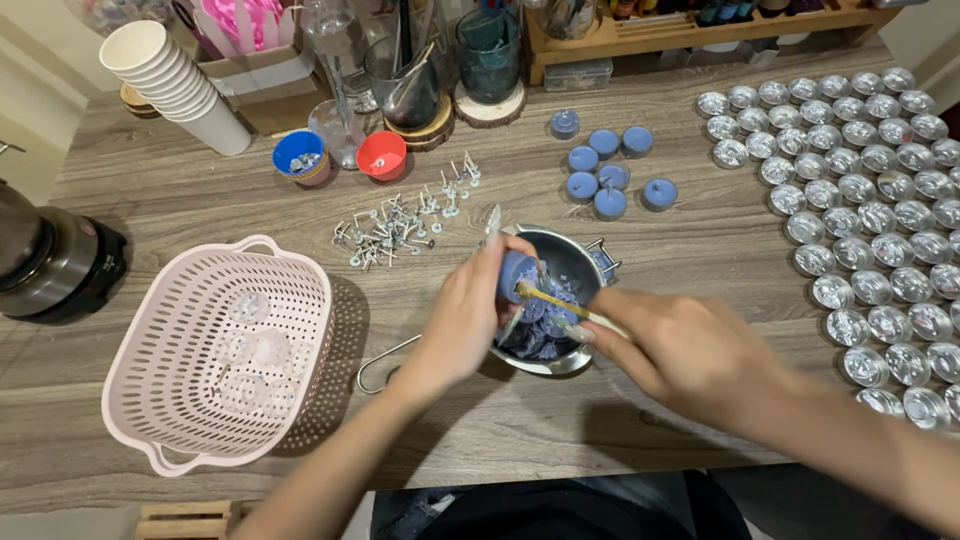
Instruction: The person cleans blue wax objects in a small metal pot using a small wooden tool to scrape away excess material and then places the cleaned items into a pink basket.
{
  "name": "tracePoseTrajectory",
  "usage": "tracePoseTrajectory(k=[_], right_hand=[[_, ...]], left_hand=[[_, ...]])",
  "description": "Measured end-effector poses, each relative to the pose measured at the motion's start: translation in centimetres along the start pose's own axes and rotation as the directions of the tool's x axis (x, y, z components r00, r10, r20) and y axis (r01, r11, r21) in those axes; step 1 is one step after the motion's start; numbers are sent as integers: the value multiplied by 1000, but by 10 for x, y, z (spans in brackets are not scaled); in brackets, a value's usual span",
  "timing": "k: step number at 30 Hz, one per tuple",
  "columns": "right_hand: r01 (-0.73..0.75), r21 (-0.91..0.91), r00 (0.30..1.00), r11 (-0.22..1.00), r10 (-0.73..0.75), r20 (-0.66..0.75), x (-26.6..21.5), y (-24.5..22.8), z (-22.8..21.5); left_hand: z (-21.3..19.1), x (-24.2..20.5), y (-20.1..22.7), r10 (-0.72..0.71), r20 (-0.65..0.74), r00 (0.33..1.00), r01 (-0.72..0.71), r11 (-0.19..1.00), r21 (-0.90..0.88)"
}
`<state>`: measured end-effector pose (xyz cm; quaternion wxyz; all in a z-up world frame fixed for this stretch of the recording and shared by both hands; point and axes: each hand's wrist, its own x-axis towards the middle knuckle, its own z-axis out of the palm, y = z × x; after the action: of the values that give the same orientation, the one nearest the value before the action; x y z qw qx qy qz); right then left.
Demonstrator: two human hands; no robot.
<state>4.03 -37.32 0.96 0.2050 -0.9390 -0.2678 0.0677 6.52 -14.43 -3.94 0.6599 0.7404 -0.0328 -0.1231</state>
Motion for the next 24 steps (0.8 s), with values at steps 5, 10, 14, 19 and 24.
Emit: tracePoseTrajectory(k=[5, 10, 14, 19, 24], right_hand=[[-87, 820, 963, 565, -162, 214, -7, 19, 9], [-431, 788, 895, 440, 98, 435, -5, 10, 22], [-276, 499, 951, 822, 158, 265, -2, -1, 17], [-159, -143, 975, 977, 179, 135, 5, -17, 20], [208, -282, 975, 937, -220, -11, -4, 0, 23]], left_hand=[[3, -8, -5, 609, 14, 793, -603, 781, 165], [9, -4, 1, 393, -50, 918, -367, 892, 264], [9, -4, 10, 249, -46, 967, -226, 930, 289], [1, 2, 8, 128, 20, 992, -129, 959, 254], [-2, 14, -1, -54, 56, 997, 44, 984, 175]])
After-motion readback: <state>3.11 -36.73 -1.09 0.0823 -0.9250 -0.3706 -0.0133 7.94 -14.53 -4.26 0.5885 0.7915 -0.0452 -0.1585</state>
